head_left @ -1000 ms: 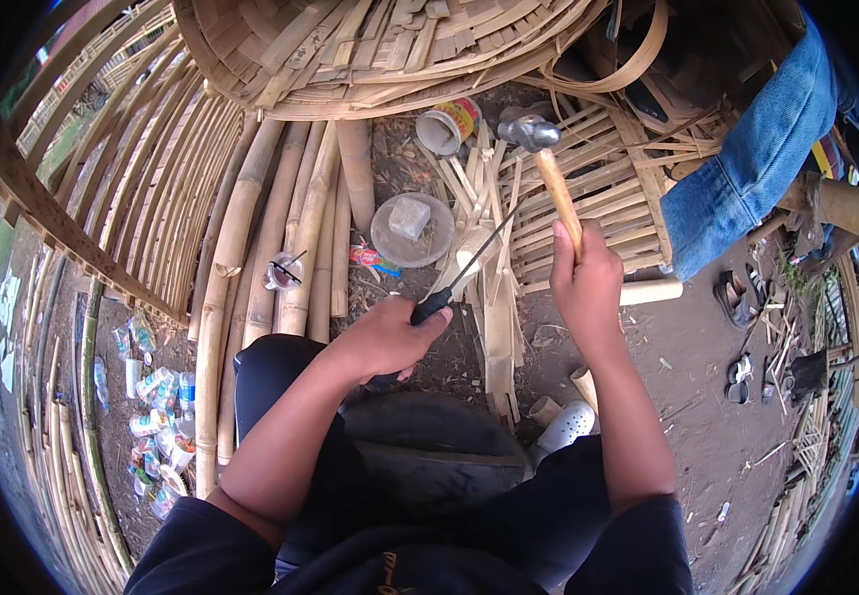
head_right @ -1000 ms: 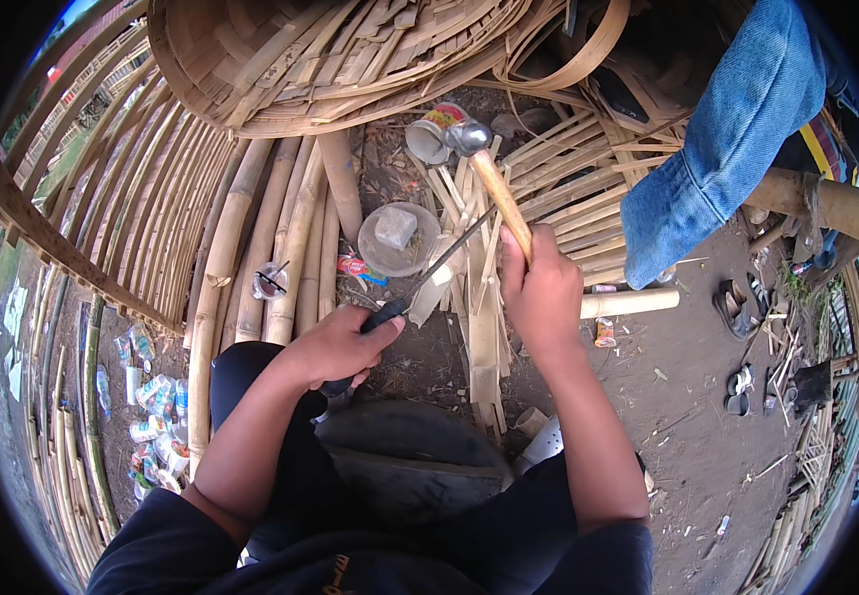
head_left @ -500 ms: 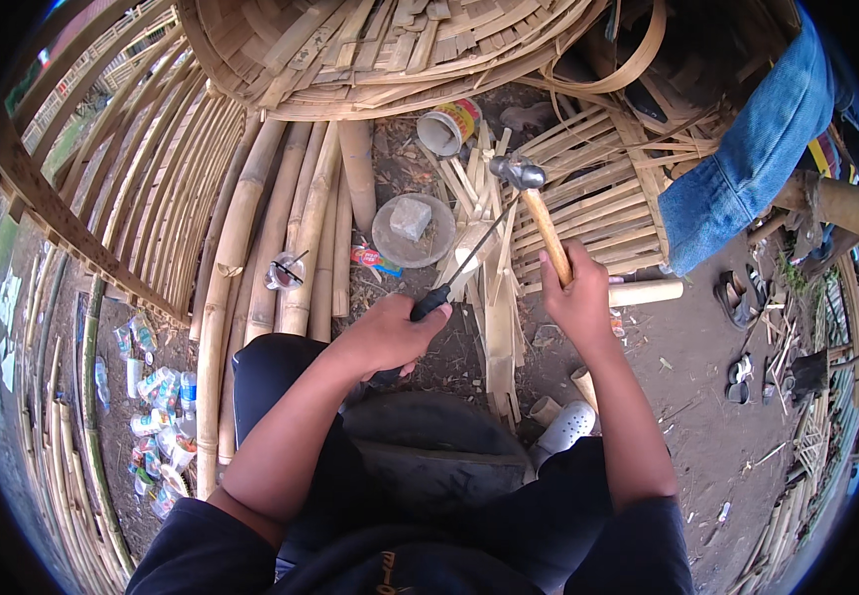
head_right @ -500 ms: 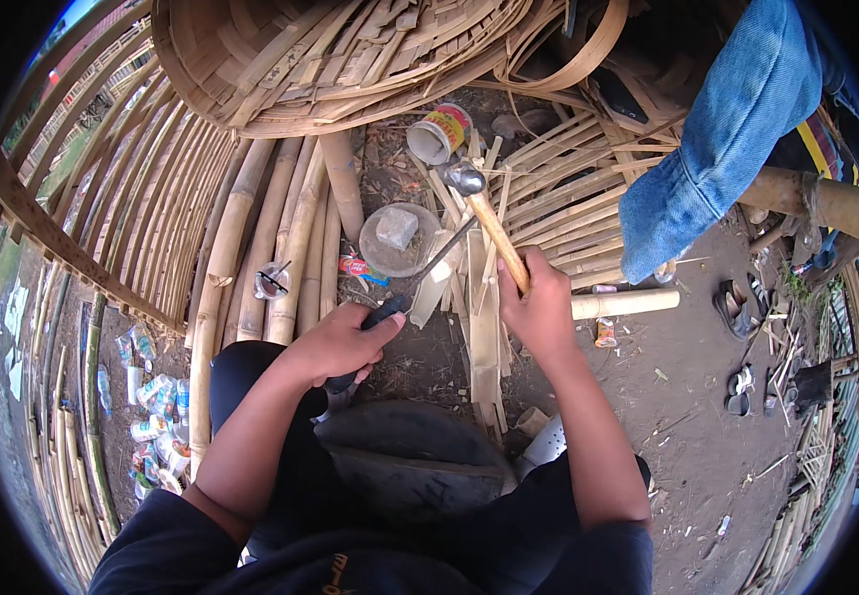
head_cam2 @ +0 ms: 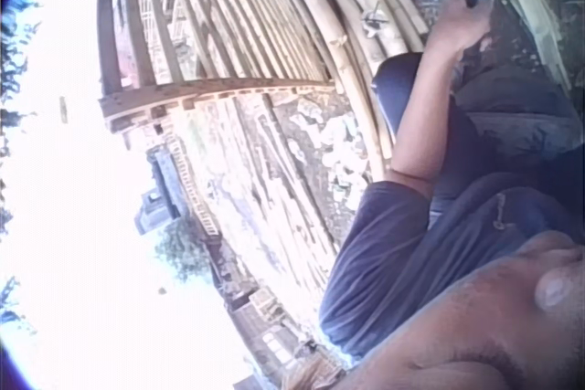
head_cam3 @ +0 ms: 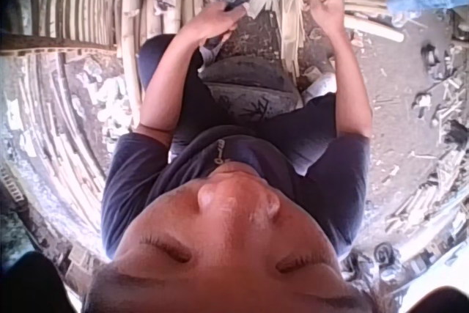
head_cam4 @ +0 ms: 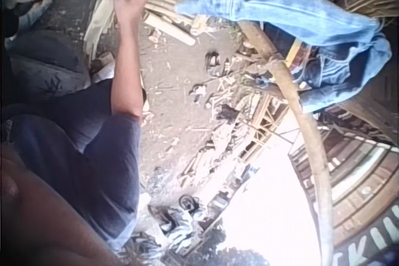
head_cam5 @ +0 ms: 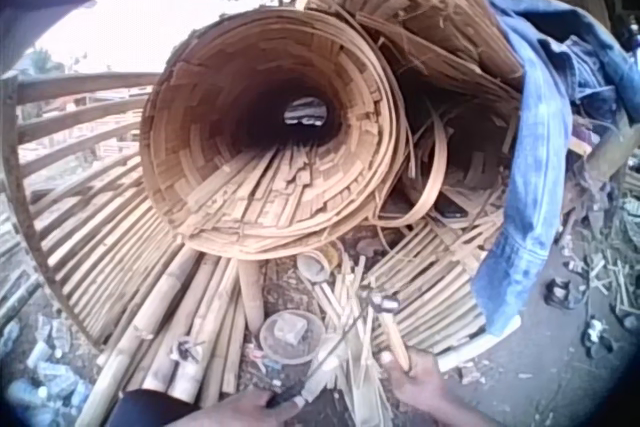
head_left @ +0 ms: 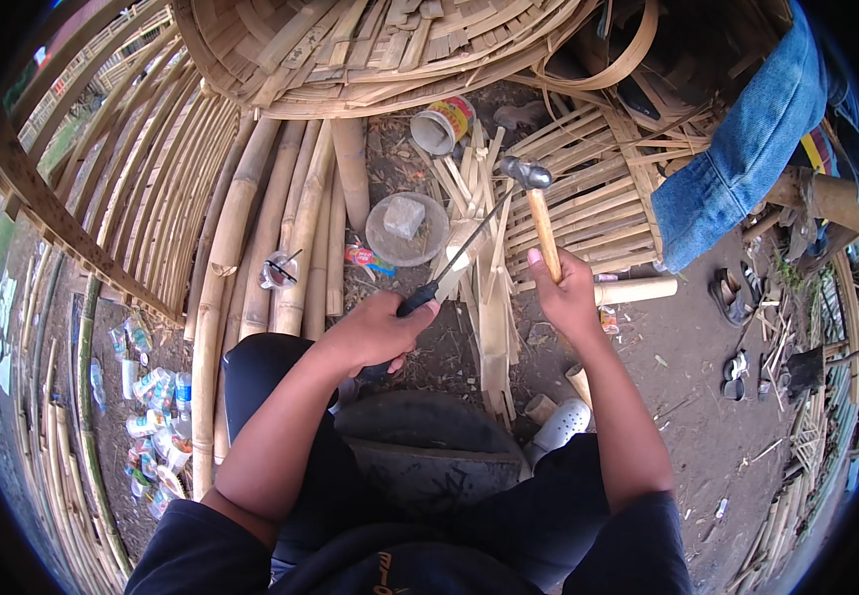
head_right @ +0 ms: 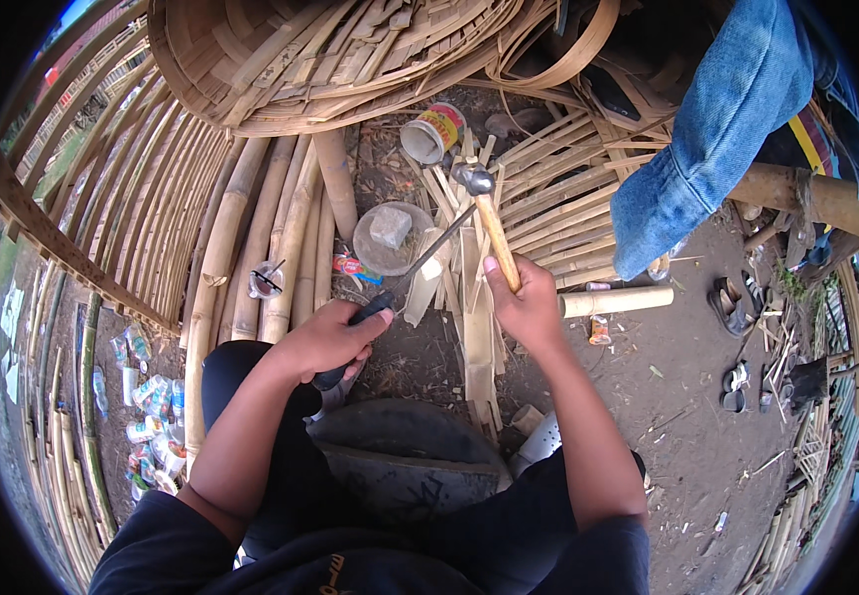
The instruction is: The person shapes bamboo strips by hand using a knife and a hammer to split and thin the wood pieces on a workspace filled with bamboo materials.
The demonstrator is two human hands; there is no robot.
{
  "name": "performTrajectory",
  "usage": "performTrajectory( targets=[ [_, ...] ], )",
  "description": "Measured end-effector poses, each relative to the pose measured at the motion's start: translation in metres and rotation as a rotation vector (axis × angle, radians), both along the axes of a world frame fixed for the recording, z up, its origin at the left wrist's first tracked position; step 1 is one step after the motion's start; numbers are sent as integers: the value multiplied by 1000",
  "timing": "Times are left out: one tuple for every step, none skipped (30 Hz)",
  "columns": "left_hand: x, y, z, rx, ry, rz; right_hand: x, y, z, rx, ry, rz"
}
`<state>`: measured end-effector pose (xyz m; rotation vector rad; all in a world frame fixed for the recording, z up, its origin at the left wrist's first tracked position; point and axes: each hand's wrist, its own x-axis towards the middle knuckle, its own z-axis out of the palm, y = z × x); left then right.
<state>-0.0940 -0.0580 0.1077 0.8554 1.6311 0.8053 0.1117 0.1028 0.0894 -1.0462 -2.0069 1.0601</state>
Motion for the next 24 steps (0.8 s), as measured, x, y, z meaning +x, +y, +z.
performTrajectory(
  targets=[
    [0, 0, 2, 1, 1, 7, -1, -1, -2, -22, 68, 21],
    [-1, 1, 5, 5, 4, 11, 0, 0, -9, -35, 61, 13],
    [-2, 1, 5, 10, -14, 14, 1, 1, -23, -47, 54, 6],
    [0, 2, 5, 3, -18, 19, 0, -1, -26, -72, 61, -1],
    [1, 3, 4, -3, -22, 23, 3, -3, -27, -123, -3, -2],
    [2, 4, 4, -6, -13, 20, 3, -4, -25, -156, -99, -30],
    [0, 3, 2, -1, -16, 22, -3, -5, -17, -181, -208, -55],
    [-1, 3, 2, 3, -19, 23, -6, -6, -14, -206, -316, -81],
    [-2, 2, 2, 2, -10, 19, -5, -4, -16, -160, -270, -59],
    [-3, 2, 4, 0, -2, 17, -2, -1, -19, -114, -225, -35],
    [-3, 1, 5, -2, 7, 14, -1, 1, -21, -68, -179, -12],
    [-3, 1, 7, -4, 4, 21, 1, 3, -21, -99, -79, 33],
    [-3, 1, 8, -7, -4, 27, 3, 3, -17, -131, 17, 77],
    [-4, 0, 8, -12, -9, 38, 0, 1, -9, -166, 114, 125],
    [-5, -1, 6, -15, -10, 38, -3, -5, 2, -316, 196, 164],
    [-6, 0, 5, -12, -9, 30, 0, -2, -3, -266, 109, 151],
    [-5, 2, 5, -9, -8, 21, 4, 3, -11, -216, 23, 137],
    [-3, 3, 5, -6, -14, 23, 7, 5, -16, -166, -64, 122],
    [-4, 2, 6, -8, -14, 32, 6, 2, -12, -197, -167, 92],
    [-4, 2, 7, -9, -14, 40, 3, -3, -6, -228, -270, 60],
    [-5, 1, 6, -10, 3, 29, 2, -5, -2, -259, -374, 29],
    [-6, 1, 4, -10, 18, 14, 4, -4, -4, -215, -225, 62],
    [-6, 2, 3, -9, 32, 0, 7, -1, -7, -170, -76, 96],
    [-6, 2, 4, -8, 30, -5, 9, 1, -9, -124, 72, 129]
  ],
)
